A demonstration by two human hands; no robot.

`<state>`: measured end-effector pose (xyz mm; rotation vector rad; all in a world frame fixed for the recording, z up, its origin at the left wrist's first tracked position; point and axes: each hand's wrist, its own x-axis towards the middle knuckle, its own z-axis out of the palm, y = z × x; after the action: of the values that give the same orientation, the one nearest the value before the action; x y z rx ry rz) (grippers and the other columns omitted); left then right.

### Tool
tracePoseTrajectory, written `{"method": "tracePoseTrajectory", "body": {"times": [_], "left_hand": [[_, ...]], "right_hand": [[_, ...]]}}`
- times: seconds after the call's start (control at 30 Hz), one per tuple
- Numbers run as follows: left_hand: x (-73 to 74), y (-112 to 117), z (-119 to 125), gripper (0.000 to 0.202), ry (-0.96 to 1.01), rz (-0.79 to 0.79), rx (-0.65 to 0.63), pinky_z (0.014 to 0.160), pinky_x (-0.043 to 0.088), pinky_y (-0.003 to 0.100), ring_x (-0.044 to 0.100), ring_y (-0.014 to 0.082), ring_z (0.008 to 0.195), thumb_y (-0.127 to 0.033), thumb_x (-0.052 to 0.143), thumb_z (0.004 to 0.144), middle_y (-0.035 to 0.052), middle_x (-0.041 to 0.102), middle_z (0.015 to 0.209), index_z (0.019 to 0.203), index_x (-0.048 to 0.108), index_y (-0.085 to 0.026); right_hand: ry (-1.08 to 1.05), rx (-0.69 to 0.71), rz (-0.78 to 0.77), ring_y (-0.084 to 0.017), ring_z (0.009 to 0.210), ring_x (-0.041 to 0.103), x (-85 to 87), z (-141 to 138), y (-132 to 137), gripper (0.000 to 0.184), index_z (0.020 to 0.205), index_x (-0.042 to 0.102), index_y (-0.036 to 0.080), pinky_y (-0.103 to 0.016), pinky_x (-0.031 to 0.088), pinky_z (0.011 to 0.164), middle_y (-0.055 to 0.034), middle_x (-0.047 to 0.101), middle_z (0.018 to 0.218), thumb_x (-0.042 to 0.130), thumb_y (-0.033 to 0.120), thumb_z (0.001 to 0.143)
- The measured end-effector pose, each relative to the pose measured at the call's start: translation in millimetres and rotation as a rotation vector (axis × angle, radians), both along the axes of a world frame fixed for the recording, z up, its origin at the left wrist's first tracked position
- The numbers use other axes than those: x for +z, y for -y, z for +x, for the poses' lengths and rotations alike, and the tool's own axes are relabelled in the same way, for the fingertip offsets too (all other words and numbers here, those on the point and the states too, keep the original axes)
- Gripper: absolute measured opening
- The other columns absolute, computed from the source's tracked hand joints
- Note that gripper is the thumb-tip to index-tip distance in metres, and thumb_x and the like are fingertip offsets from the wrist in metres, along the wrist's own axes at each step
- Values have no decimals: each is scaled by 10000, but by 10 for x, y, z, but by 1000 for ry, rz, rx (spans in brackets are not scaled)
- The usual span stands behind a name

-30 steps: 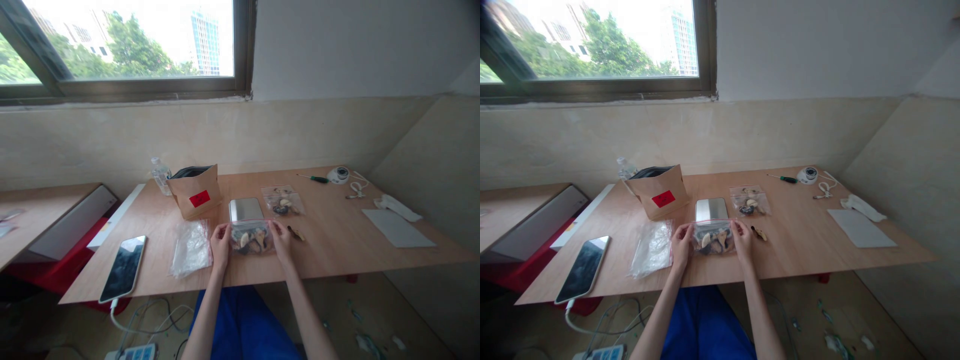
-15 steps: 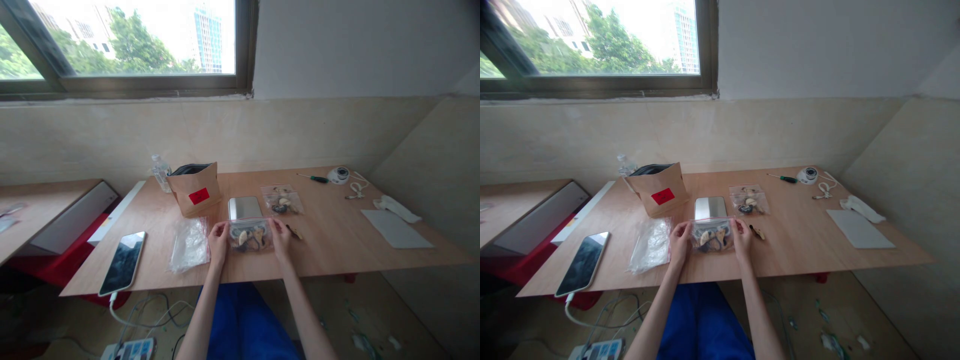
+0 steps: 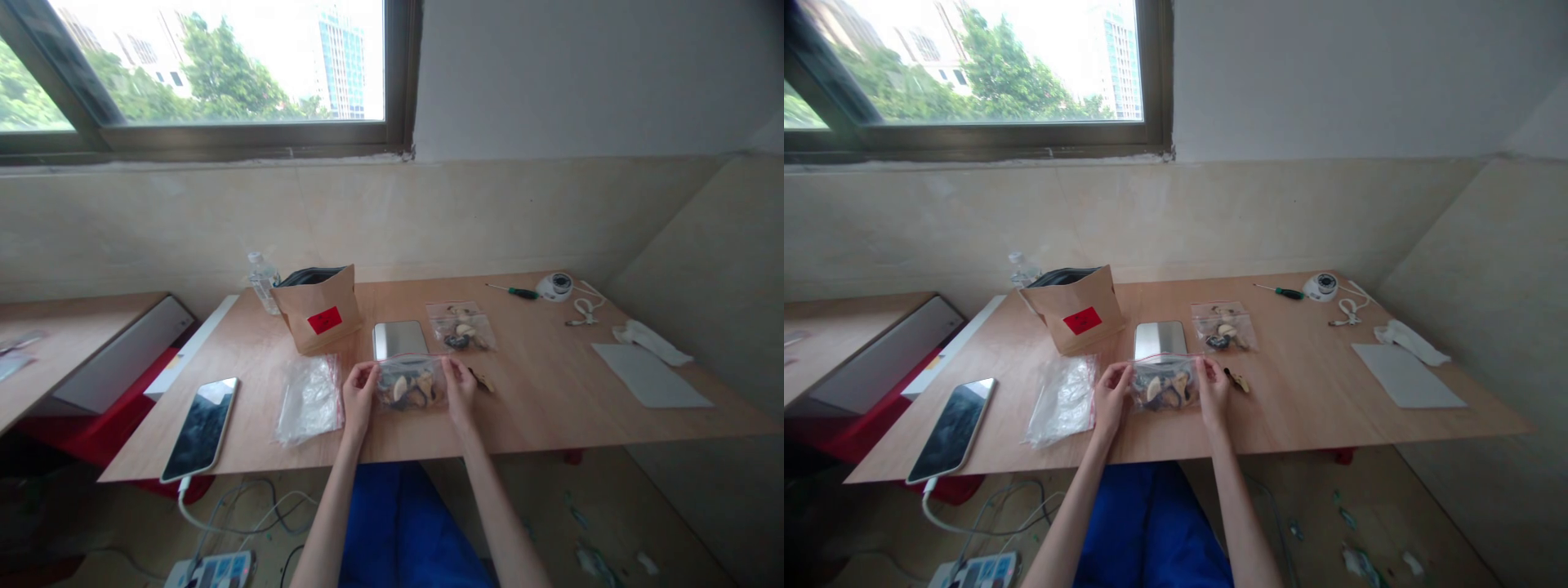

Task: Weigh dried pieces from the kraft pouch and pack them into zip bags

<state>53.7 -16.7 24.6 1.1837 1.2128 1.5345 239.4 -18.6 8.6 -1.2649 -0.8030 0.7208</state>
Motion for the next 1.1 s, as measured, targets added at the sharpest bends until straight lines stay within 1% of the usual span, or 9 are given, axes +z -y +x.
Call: {"method": "tracePoseTrajectory", "body": {"times": [0.13,0.3,0.4,0.47,0.6,0.77,0.93,1.03,1.1], "left_hand": [[-7,-7,-3,230,5,-12,-35,731,466,260,623,165,786,-354,662,736,45,685,829,861,657,-160],[-24,-18,-10,239,1,-13,-46,742,463,268,623,168,786,-359,650,743,50,692,827,872,675,-159],[-27,-17,-10,234,-4,-17,-38,738,461,264,625,169,786,-364,648,744,47,694,819,856,680,-161],[-27,-14,-11,229,-9,-11,-11,723,460,256,625,166,778,-367,649,743,41,694,812,843,683,-164],[-28,-9,-12,230,-4,-5,22,709,461,251,623,162,766,-373,656,734,37,692,795,831,684,-167],[-15,-1,-11,224,4,-11,9,730,463,258,623,170,785,-357,659,734,49,692,814,832,681,-157],[11,10,-3,225,-2,-22,15,703,462,251,619,166,758,-366,659,733,44,689,788,815,676,-157],[19,12,1,225,1,-19,12,682,458,242,613,160,742,-375,655,734,37,679,769,803,668,-161],[19,10,3,219,12,-9,-17,679,457,236,611,153,743,-370,647,745,33,672,777,815,662,-164]], "right_hand": [[12,95,12,-203,777,611,11,-16,9,363,853,664,153,-302,468,709,-71,690,834,603,494,743],[39,149,17,-204,789,611,24,-44,16,329,862,674,159,-297,469,701,-72,691,857,621,459,740],[59,121,22,-201,772,608,28,-40,17,328,854,678,153,-297,468,692,-73,690,838,617,456,743],[65,92,20,-196,755,603,24,-32,16,330,845,681,148,-295,464,689,-71,688,820,616,455,745],[17,85,11,-189,741,597,2,-18,12,329,849,683,148,-289,460,684,-63,687,810,627,452,738],[1,77,12,-186,730,594,-21,-10,18,325,823,678,149,-291,455,684,-57,683,794,637,456,726],[-41,70,52,-185,750,599,-18,-28,24,304,804,673,158,-300,454,715,-48,684,797,642,448,718],[-82,102,65,-184,757,602,-13,-36,27,301,785,665,160,-302,457,724,-43,684,794,642,452,715],[-92,123,63,-177,757,600,-13,-35,29,285,790,659,165,-295,457,724,-35,678,790,640,442,724]]}}
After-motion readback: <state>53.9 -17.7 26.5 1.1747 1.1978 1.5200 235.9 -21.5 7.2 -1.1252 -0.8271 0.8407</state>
